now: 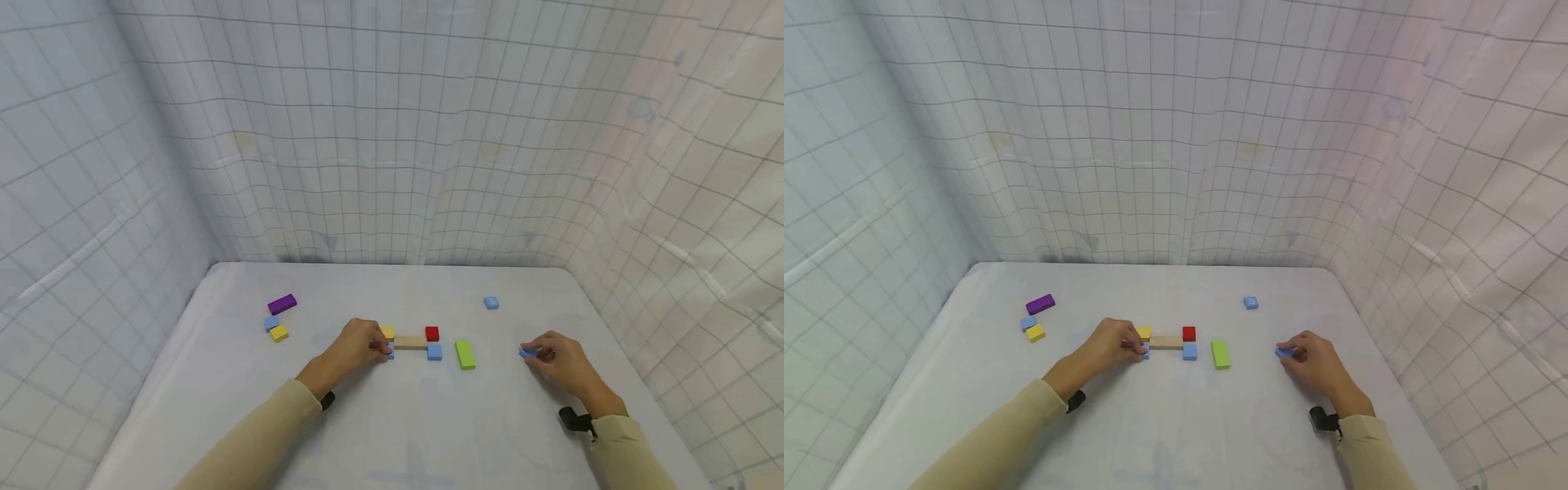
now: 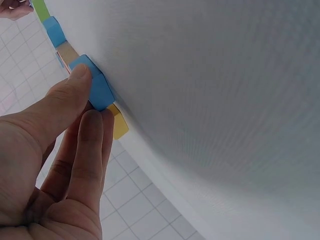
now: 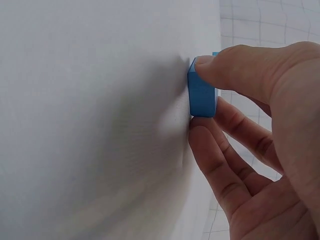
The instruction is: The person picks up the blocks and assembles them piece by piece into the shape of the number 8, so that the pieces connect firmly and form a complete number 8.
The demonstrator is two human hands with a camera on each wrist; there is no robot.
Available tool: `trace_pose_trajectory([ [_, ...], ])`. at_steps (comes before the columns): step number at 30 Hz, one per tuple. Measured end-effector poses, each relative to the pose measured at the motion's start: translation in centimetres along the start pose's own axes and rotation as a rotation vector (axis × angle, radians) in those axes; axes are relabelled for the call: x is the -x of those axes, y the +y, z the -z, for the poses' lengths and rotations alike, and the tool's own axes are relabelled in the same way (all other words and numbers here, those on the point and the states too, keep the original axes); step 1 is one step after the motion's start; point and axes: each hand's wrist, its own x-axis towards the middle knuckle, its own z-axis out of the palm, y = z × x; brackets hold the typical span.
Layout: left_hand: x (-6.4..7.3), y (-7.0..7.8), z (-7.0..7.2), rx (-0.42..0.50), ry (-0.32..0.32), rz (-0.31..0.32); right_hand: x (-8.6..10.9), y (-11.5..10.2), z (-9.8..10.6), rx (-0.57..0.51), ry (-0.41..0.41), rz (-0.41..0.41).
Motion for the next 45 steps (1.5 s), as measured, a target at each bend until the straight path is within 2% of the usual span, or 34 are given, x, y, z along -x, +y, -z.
trace_pose_trajectory([
  [5,-0.1,-1.0,-0.6,-0.005,-0.001,0.023,0.2,-0.5,-0.1,-0.001,-0.047,-0.041],
  [7,-0.1,-1.0,-0.6,-0.002,-0.003,0.033,0.3,-0.6,-0.2,-0.007,-0.067,-0.048],
  [9,0.0,-0.7,-0.5,-0.001,0.001,0.017,0.4,-0.8,-0.3,-0.012,-0.086,-0.045],
  [14,0.6,1.3,0.7,0.005,0.029,-0.055,0.5,-1.2,-0.5,-0.017,-0.098,-0.001],
  [17,0.8,2.1,1.3,0.015,0.04,-0.066,0.3,-1.6,-0.5,-0.033,-0.105,0.025],
  [18,0.6,1.7,1.0,0.033,0.038,-0.065,0.3,-1.7,-0.6,-0.037,-0.108,0.032],
  [25,0.4,1.2,0.6,0.003,0.048,-0.087,0.1,-2.3,-1.0,-0.056,-0.117,0.089],
  [29,0.5,1.8,0.9,0.012,0.04,-0.065,0.0,-2.7,-1.2,-0.083,-0.129,0.109],
  [32,0.6,1.5,0.9,0.003,0.042,-0.085,0.0,-2.9,-1.3,-0.101,-0.136,0.124],
  [36,1.2,3.4,2.2,-0.008,0.038,-0.085,0.0,-3.1,-1.5,-0.124,-0.159,0.157],
  [39,1.7,6.3,3.9,-0.003,0.012,-0.032,0.0,-3.3,-1.6,-0.138,-0.177,0.186],
  [40,1.6,5.9,3.7,0.014,0.018,-0.044,0.0,-3.3,-1.7,-0.139,-0.183,0.192],
  [43,1.6,6.1,3.9,-0.006,0.007,-0.042,-0.1,-3.5,-1.9,-0.162,-0.193,0.221],
  [45,1.6,6.2,3.9,-0.012,0.011,-0.065,-0.2,-3.8,-2.0,-0.179,-0.197,0.251],
])
